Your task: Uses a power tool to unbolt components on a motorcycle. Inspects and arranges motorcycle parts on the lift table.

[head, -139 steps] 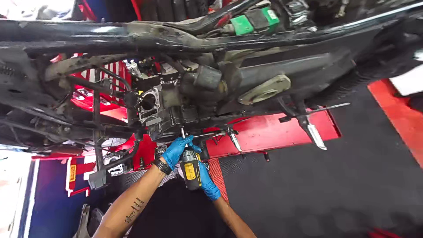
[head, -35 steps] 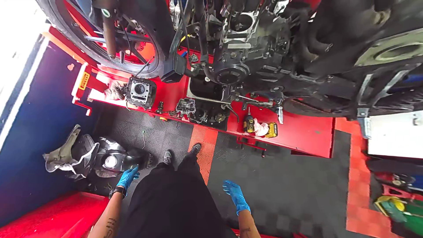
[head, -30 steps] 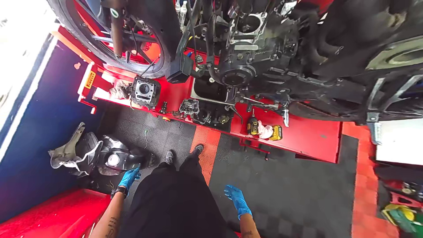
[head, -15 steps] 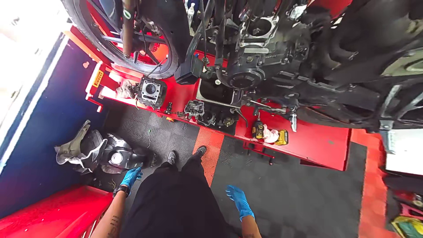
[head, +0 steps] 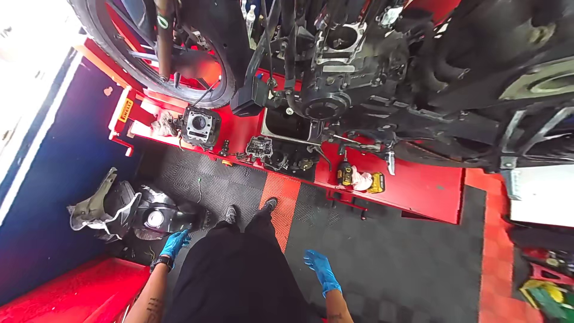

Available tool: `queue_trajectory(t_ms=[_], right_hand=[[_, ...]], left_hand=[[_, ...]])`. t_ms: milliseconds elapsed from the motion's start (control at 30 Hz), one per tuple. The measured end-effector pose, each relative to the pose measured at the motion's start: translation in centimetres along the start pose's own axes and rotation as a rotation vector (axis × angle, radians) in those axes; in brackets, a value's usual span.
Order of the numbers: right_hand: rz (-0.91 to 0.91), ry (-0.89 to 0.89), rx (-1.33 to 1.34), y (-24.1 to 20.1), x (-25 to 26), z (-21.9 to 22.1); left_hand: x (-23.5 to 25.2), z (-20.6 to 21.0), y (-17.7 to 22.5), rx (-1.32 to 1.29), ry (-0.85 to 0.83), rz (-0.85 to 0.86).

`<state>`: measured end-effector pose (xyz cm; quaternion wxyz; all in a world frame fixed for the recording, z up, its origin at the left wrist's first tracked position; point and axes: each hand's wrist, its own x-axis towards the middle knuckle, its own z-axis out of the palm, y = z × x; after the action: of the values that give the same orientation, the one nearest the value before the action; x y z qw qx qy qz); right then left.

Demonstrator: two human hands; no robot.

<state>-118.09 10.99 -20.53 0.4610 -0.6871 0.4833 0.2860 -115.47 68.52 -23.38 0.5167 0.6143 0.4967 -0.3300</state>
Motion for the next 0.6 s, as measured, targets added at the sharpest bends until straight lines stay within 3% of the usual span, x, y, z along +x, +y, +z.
queue_trajectory(t_ms=[200, 300, 400, 600], right_hand=[[0.014, 0.019, 0.011, 0.5, 1.0, -0.2], [-0.031, 0.001, -0.011, -1.6, 2.3, 0.3], [-0.112, -0.076, -0.022, -6.4, 4.4, 2.0], [-0.267, -0.216, 0.023, -19.7, 11.3, 10.7]], left_hand=[[-1.9, -0.1, 5.4, 0.076, -0.001, 0.167], [-1.7, 0.3, 8.8, 0.102, 0.013, 0.194], [-1.0, 0.9, 10.4, 0.165, 0.025, 0.175], [-3.5, -0.8, 9.7, 0.312, 0.057, 0.136]])
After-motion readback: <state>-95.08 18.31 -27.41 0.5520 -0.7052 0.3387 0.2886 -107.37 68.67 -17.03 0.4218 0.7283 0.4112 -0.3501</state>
